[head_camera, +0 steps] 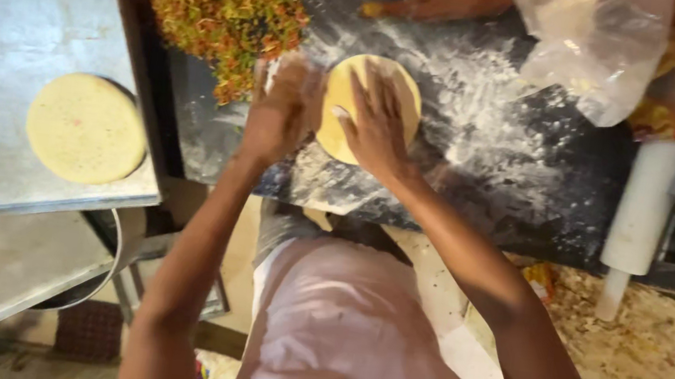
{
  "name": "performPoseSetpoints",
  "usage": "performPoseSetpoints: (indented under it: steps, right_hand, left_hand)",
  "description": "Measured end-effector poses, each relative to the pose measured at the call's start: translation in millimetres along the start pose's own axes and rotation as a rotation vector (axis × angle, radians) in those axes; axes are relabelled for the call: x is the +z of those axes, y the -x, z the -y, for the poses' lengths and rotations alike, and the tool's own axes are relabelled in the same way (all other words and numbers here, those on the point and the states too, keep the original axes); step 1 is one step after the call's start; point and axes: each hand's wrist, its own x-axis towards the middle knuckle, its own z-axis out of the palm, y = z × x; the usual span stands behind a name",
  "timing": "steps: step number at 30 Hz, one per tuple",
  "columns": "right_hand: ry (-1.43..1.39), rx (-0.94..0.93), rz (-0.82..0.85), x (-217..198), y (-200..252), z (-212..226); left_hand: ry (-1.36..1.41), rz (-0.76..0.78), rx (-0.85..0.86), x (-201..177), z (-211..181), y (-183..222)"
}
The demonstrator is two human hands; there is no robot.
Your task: The person rolls out portions of dough using a rolling pin on a floured surface, adds a vegetable filling to the center, folds and pinches the dough to enclose the filling, and flattens the resulting rounds by hand before placing them on a metal tray.
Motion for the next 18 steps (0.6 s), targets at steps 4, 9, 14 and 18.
performPoseSetpoints:
  steps: [4,9,14,18]
  right_hand:
    - [-0.152,-0.101,0.053,10.8,-67.8,85.9]
    - [0.627,-0.192,-0.211,43.8,-201.3,99.3]
    - [-0.222,-0.068,-0.351,67.4,-271.4,-0.2]
    - [-0.179,0.095,-0.308,101.4,-282.2,-9.0]
  left_hand:
    - [0.304,-0.596,-0.518,-26.5,37.2,24.8]
    - [0.247,-0.611,-0.547,-46.9,96.4,14.5]
    - [0.043,-0.549,-0.573,-39.5,136.0,-26.3]
    - [0.226,-0.633,-0.764,-18.9,140.6,-63.3]
